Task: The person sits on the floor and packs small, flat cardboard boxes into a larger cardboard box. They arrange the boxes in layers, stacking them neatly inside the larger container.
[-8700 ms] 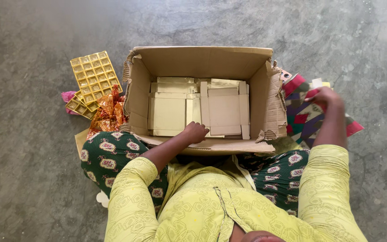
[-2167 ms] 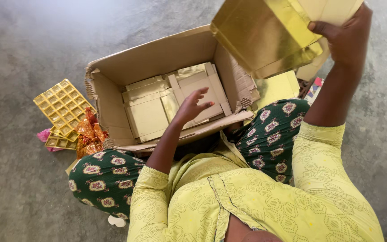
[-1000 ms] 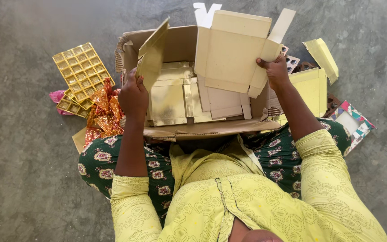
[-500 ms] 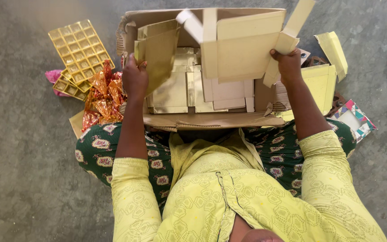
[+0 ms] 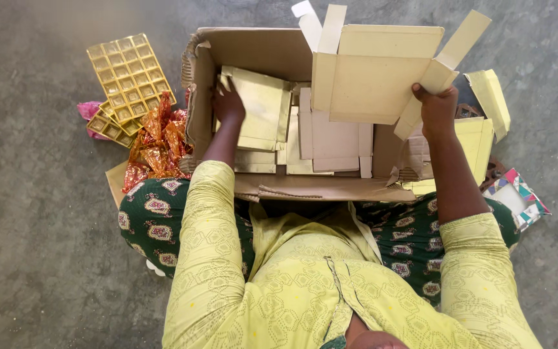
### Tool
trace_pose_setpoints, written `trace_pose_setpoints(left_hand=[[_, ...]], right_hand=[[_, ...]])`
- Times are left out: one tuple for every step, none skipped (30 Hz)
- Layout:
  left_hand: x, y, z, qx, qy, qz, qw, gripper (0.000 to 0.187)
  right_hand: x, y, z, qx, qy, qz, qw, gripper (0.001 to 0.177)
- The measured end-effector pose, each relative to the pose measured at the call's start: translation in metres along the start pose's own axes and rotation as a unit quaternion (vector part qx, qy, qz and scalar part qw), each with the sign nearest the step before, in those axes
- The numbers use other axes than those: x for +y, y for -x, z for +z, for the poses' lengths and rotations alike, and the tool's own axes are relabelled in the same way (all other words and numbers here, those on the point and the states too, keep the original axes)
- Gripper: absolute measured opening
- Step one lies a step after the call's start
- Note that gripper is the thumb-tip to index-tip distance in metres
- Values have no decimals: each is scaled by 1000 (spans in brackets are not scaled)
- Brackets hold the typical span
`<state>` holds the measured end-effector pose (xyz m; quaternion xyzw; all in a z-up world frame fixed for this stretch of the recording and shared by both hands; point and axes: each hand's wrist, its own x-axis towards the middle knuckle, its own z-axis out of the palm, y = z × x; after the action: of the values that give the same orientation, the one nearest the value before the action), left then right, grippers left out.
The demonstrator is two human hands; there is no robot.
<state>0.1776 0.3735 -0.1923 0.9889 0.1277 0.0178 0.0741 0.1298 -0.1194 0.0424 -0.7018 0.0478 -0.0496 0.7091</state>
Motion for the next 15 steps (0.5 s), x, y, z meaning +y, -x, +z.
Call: trace_pose_setpoints(left_hand=[[15, 9, 10, 51, -65, 56, 995, 83], [26, 14, 15, -12, -76, 104, 992, 94], [37, 23, 19, -129, -79, 151, 977, 104], [47, 36, 18, -235, -78, 189, 950, 115], [53, 49, 13, -301, -96, 207, 926, 126], [60, 58, 6, -364, -112, 217, 899, 137], [64, 62, -2, -412, -125, 225, 874, 147], [61, 68, -10, -413, -131, 210, 876, 148], [57, 73, -16, -415, -138, 196, 878, 149], [54, 78, -17, -416, -143, 182, 879, 150], [52, 81, -14, -404, -130, 187, 886, 150], [49, 85, -8, -392, -118, 192, 892, 150], [46, 87, 0, -379, -106, 196, 898, 149], [44, 90, 8, -372, -95, 213, 899, 149], [45, 92, 17, -364, -85, 229, 899, 148]], right_hand=[[0, 0, -1, -2, -2, -2, 1000, 15], [0, -2, -1, -2, -9, 2, 1000, 16], [0, -4, -2, -2, -15, 5, 1000, 16], [1, -5, -1, -4, -21, 9, 1000, 17], [3, -5, -1, -4, -15, 10, 1000, 17], [3, -7, 0, -5, -8, 10, 1000, 17], [4, -9, 0, -7, -1, 9, 1000, 17], [5, -9, 2, -10, 0, 13, 1000, 17], [5, -8, 3, -12, 1, 17, 1000, 18], [5, -7, 3, -15, 2, 22, 1000, 18], [5, -7, 5, -16, 8, 24, 1000, 18], [5, -7, 5, -16, 15, 27, 999, 18], [5, -8, 5, -16, 21, 30, 999, 18], [6, -8, 5, -21, 14, 31, 999, 18], [6, -9, 5, -26, 7, 32, 999, 18]])
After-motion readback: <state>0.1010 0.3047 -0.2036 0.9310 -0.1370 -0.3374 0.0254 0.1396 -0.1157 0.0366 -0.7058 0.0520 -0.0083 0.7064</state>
